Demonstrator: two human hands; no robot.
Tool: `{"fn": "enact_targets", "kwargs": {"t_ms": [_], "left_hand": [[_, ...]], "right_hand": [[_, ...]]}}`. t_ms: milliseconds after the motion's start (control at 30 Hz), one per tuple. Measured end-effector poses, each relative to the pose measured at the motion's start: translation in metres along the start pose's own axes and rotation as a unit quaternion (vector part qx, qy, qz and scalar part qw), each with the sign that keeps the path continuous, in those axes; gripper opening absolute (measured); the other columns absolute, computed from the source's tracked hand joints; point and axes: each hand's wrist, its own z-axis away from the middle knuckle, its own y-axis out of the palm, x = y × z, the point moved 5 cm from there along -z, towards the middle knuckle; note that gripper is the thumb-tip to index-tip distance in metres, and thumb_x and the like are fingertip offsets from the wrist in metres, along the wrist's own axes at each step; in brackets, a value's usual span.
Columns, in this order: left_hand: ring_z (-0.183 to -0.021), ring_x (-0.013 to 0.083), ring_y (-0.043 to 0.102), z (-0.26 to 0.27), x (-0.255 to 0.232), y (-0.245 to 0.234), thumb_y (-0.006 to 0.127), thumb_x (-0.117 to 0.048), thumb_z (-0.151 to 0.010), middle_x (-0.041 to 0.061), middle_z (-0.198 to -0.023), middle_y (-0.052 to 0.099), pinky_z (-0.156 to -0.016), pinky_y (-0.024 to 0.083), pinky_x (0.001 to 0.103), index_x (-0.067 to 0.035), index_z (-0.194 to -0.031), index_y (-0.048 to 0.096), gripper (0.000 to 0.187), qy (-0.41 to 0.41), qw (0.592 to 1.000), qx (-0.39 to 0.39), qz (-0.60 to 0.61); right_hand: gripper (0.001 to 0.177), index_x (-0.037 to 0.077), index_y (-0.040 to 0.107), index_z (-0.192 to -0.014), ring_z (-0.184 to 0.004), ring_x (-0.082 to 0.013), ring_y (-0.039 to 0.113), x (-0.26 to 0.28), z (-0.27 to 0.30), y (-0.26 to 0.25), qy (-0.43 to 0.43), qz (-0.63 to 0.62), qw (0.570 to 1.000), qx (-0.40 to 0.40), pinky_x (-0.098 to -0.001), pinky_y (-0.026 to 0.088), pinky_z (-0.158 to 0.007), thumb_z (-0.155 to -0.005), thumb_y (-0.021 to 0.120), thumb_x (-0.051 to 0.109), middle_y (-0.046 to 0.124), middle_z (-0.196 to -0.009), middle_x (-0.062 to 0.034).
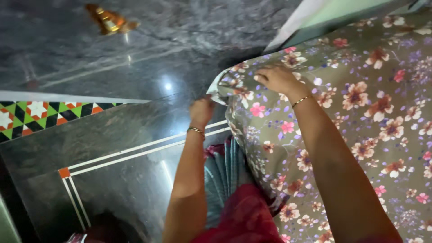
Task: The person adjusts a floral-patterned fitted sheet on a wooden bed frame, pulling and smoothing the fabric around the corners and edges to fit it snugly. The person works around the perimeter of the bed, tucking the sheet under the mattress and ensuring it is evenly stretched.
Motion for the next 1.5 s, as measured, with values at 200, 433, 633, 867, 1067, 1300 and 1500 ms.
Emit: {"fn": "enact_targets", "kwargs": {"t_ms": [200,433,633,867,1067,1300,1500], "left_hand": [[-0.124,0.0192,0.061,-0.001,-0.054,0.038,0.050,-0.047,-0.107,0.010,-0.134,0.069,-0.107,0.045,0.034,-0.005,-0.138,0.063,0.054,0.129,0.839,0.028,0.527],[-0.153,0.0185,0.024,0.008,-0.105,0.038,0.037,-0.053,-0.106,0.004,-0.166,0.031,-0.123,0.020,0.033,-0.012,-0.160,0.031,0.069,0.056,0.720,0.092,0.686],[-0.152,0.0224,0.031,-0.010,-0.121,0.061,0.032,-0.056,-0.108,0.010,-0.165,0.038,-0.124,0.022,0.037,-0.009,-0.159,0.037,0.070,0.066,0.756,-0.001,0.651],[-0.096,0.0148,0.050,-0.034,-0.125,0.079,0.037,-0.052,-0.112,0.006,-0.112,0.051,-0.091,0.048,0.032,-0.011,-0.165,0.024,0.069,0.059,0.691,-0.051,0.718],[-0.072,0.0133,0.051,-0.033,-0.122,0.068,0.032,-0.059,-0.114,0.003,-0.080,0.057,-0.073,0.044,0.029,-0.003,-0.121,0.051,0.061,0.045,0.763,-0.014,0.645],[-0.084,0.0215,0.071,-0.061,-0.083,0.125,0.036,-0.050,-0.107,0.014,-0.086,0.078,-0.083,0.052,0.032,-0.001,-0.085,0.077,0.067,-0.043,0.843,-0.006,0.536],[-0.093,0.0208,0.068,-0.085,-0.064,0.164,0.041,-0.038,-0.101,0.008,-0.099,0.075,-0.085,0.050,0.034,-0.008,-0.106,0.071,0.043,-0.021,0.875,0.032,0.484]], "right_hand": [[0.060,0.027,0.063,-0.140,-0.140,-0.0375,0.046,0.046,-0.016,0.013,0.144,0.075,0.966,0.200,-0.0546,0.029,-0.119,-0.102,0.031,0.062,0.052,-0.152,-0.0083],[0.062,0.029,0.058,-0.144,-0.149,-0.0325,0.036,0.035,-0.024,0.015,0.196,0.057,0.949,0.240,-0.0543,0.022,-0.123,-0.097,0.035,0.061,0.043,-0.160,-0.0028],[0.069,0.021,0.057,-0.147,-0.151,-0.0310,0.038,0.006,-0.044,0.031,0.150,0.043,0.951,0.267,-0.0501,0.023,-0.126,-0.098,0.033,0.064,0.047,-0.160,-0.0042],[0.066,0.019,0.059,-0.144,-0.148,-0.0323,0.038,0.000,-0.057,0.047,0.103,-0.033,0.960,0.257,-0.0489,0.022,-0.124,-0.096,0.039,0.060,0.049,-0.156,-0.0087],[0.067,0.011,0.063,-0.139,-0.138,-0.0341,0.052,-0.014,-0.063,0.044,0.122,-0.050,0.936,0.325,-0.0434,0.039,-0.116,-0.091,0.055,0.057,0.054,-0.151,-0.0155],[0.066,0.005,0.068,-0.132,-0.131,-0.0327,0.062,-0.043,-0.072,0.089,0.120,-0.095,0.930,0.335,-0.0424,0.045,-0.113,-0.094,0.055,0.057,0.065,-0.143,-0.0180],[0.052,0.013,0.072,-0.127,-0.120,-0.0337,0.069,-0.082,-0.059,0.073,0.130,-0.053,0.954,0.267,-0.0430,0.050,-0.107,-0.097,0.057,0.052,0.073,-0.129,-0.0143]]}}
